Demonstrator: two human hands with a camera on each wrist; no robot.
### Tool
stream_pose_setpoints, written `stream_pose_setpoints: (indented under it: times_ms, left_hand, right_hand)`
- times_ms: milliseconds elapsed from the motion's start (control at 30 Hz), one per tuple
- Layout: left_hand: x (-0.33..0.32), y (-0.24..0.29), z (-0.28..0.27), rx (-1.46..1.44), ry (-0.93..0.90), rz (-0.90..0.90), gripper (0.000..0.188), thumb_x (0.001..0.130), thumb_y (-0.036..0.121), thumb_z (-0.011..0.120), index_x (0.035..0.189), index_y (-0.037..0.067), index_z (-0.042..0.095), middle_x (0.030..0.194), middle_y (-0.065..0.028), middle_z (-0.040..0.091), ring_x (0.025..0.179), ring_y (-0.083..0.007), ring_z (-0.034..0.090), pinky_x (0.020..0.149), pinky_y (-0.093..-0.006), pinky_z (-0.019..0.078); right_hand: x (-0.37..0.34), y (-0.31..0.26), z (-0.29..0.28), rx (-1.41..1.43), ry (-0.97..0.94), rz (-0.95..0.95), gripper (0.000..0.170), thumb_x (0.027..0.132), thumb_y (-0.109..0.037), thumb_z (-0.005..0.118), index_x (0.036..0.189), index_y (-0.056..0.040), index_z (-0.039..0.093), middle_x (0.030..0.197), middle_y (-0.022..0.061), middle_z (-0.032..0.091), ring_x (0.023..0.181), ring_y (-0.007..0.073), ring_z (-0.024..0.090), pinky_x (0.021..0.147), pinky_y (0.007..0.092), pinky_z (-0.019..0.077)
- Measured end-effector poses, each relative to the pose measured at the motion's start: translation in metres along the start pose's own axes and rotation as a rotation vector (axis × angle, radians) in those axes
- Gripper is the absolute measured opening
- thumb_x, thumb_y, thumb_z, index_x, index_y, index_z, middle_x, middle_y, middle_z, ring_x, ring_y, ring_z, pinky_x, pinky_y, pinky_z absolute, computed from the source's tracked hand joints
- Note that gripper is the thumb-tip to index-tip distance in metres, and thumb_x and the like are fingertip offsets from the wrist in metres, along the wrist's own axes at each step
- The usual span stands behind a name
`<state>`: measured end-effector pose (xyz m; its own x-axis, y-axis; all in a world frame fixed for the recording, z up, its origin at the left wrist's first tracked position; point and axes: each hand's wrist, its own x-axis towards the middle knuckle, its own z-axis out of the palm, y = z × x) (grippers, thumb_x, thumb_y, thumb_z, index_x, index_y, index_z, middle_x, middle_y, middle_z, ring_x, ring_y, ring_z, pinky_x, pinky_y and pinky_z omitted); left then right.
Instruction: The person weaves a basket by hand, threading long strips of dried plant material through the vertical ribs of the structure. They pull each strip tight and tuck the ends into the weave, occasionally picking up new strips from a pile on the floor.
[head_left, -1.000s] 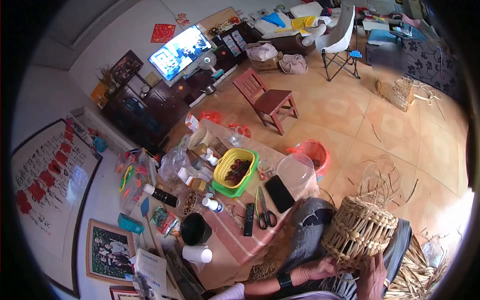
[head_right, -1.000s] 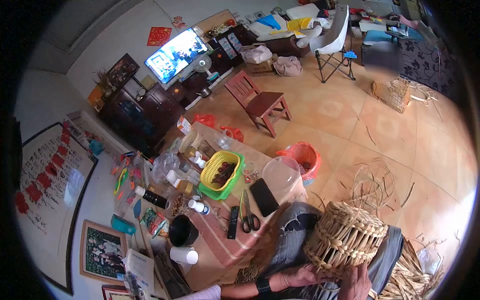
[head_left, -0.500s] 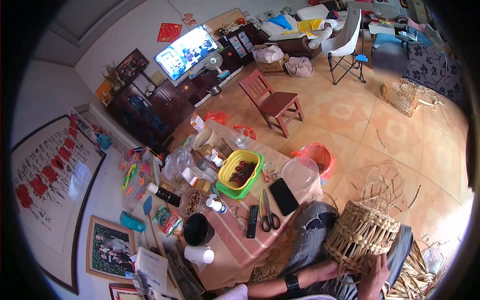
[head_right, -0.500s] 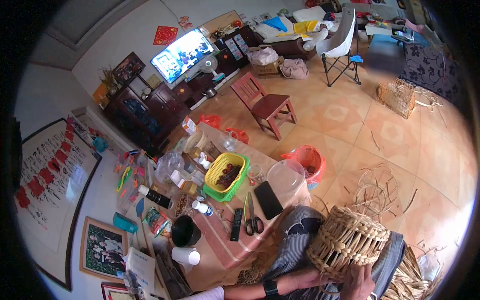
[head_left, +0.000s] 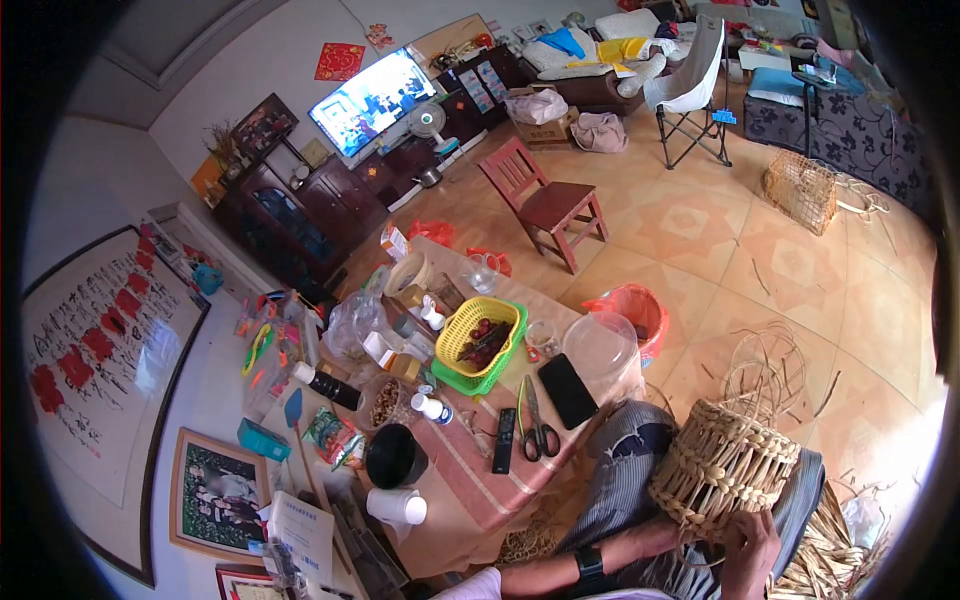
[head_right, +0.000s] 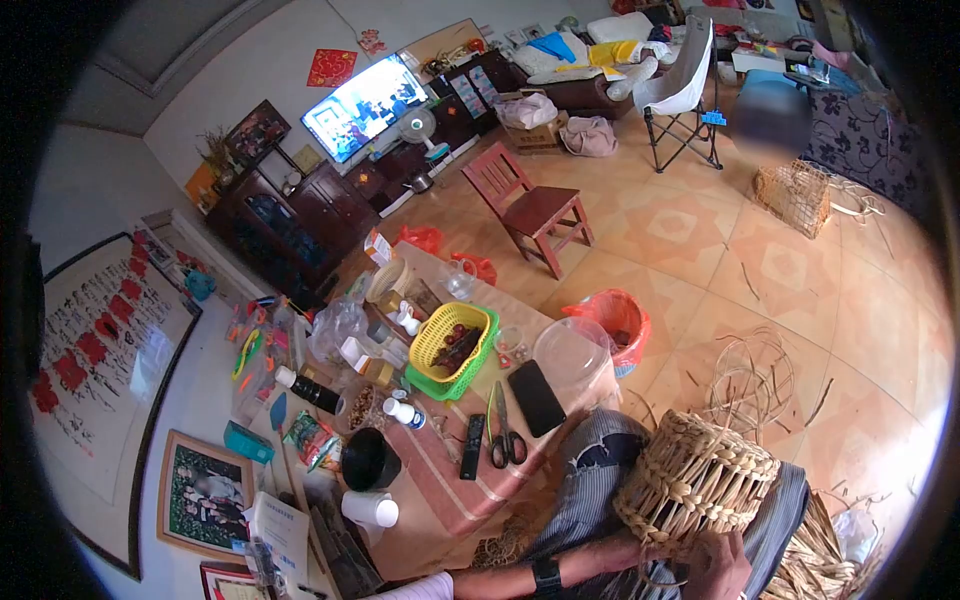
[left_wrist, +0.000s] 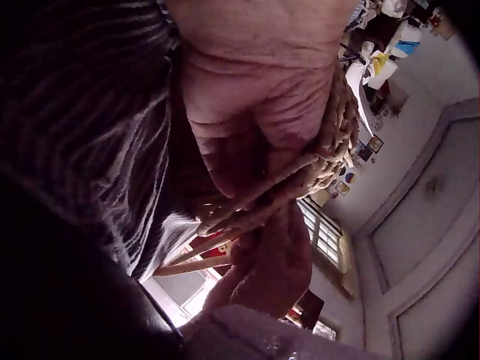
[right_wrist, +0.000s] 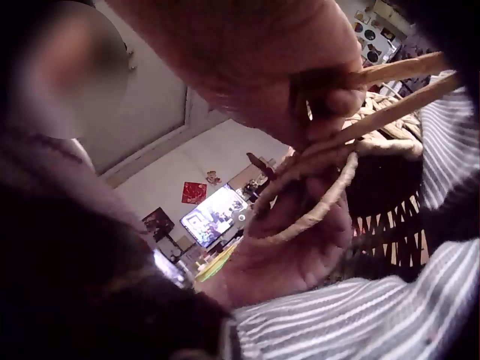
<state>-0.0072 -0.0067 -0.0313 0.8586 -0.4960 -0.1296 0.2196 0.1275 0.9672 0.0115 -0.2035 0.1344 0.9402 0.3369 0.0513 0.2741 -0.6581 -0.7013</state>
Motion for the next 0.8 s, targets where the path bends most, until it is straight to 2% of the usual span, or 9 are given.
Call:
stream_pose_setpoints:
  times_ms: [100,167,200,300,400,500,567,733,800]
  left_hand:
    - [-0.004,0.021,-0.001,0.111,0.013,0.016,0.055,0.109,0.039,0.058,0.152,0.006,0.051,0.155,-0.0083,0.053,0.14,-0.0236,0.05,0.118,-0.0396,0.0409]
    - [-0.005,0.024,-0.004,0.374,0.02,0.005,0.057,0.109,0.041,0.057,0.154,0.007,0.05,0.157,-0.0099,0.051,0.144,-0.0253,0.047,0.121,-0.0403,0.0372]
    - [-0.005,0.019,-0.005,0.333,0.01,-0.012,0.057,0.109,0.041,0.057,0.154,0.007,0.05,0.157,-0.0102,0.051,0.145,-0.0258,0.046,0.122,-0.0403,0.036]
    - [-0.005,-0.01,-0.008,0.263,0.014,-0.04,0.057,0.108,0.041,0.057,0.154,0.008,0.05,0.158,-0.0107,0.051,0.146,-0.0265,0.044,0.123,-0.0404,0.0346]
    - [-0.003,-0.039,-0.009,0.201,0.066,-0.027,0.056,0.107,0.039,0.058,0.153,0.008,0.051,0.156,-0.0111,0.052,0.144,-0.0262,0.046,0.121,-0.0403,0.037]
    - [-0.004,-0.055,-0.007,0.168,0.085,-0.013,0.052,0.107,0.034,0.059,0.151,0.008,0.052,0.154,-0.0115,0.054,0.141,-0.0263,0.048,0.119,-0.0405,0.0385]
    - [-0.003,-0.052,-0.012,0.473,0.086,0.028,0.048,0.107,0.03,0.059,0.149,0.009,0.054,0.153,-0.011,0.055,0.138,-0.0262,0.05,0.118,-0.041,0.0391]
    - [-0.001,-0.014,-0.009,0.582,0.011,-0.12,0.045,0.108,0.033,0.056,0.145,0.009,0.058,0.151,-0.0117,0.057,0.141,-0.0298,0.049,0.121,-0.0429,0.0353]
    - [0.002,-0.03,-0.008,0.608,0.038,-0.045,0.045,0.108,0.033,0.055,0.145,0.009,0.059,0.151,-0.012,0.057,0.142,-0.0306,0.049,0.121,-0.0435,0.0349]
  right_hand:
    - [0.005,0.013,0.022,0.093,0.194,-0.029,0.022,0.079,0.008,0.069,0.096,-0.0012,0.06,0.091,0.0176,0.062,0.081,0.0398,0.066,0.07,0.0453,0.0521]
    - [0.009,0.011,0.027,0.038,0.258,-0.031,0.022,0.077,0.009,0.069,0.094,-0.0008,0.059,0.086,0.0167,0.062,0.078,0.039,0.066,0.068,0.0442,0.0517]
    - [0.01,0.009,0.029,0.01,0.288,-0.035,0.022,0.077,0.01,0.069,0.093,-0.0005,0.059,0.083,0.0162,0.061,0.077,0.0386,0.066,0.068,0.0437,0.0515]
    - [0.009,0.004,0.033,0.013,0.331,0.012,0.019,0.077,0.006,0.071,0.091,-0.0012,0.061,0.082,0.0162,0.061,0.076,0.038,0.066,0.066,0.0435,0.0506]
    - [-0.004,0.004,0.012,-0.037,0.054,0.001,0.023,0.094,-0.002,0.064,0.116,-0.0023,0.07,0.111,0.0237,0.064,0.099,0.0437,0.064,0.081,0.049,0.0532]
    - [-0.007,0.001,0.01,-0.079,0.066,-0.105,0.022,0.094,-0.001,0.064,0.115,-0.0009,0.07,0.11,0.0233,0.065,0.096,0.0447,0.063,0.08,0.0497,0.0523]
    - [-0.005,-0.008,0.003,-0.02,0.059,-0.1,0.022,0.094,-0.002,0.064,0.115,-0.0006,0.069,0.109,0.023,0.065,0.095,0.0453,0.063,0.08,0.0498,0.0524]
    - [0.004,-0.015,-0.001,-0.021,0.08,-0.113,0.02,0.096,-0.003,0.064,0.114,0.0012,0.067,0.106,0.0256,0.065,0.095,0.0464,0.063,0.079,0.0507,0.0522]
    - [0.007,-0.019,-0.006,-0.092,0.03,-0.112,0.019,0.096,-0.006,0.064,0.114,0.0021,0.067,0.106,0.0267,0.065,0.095,0.0464,0.063,0.079,0.0507,0.0524]
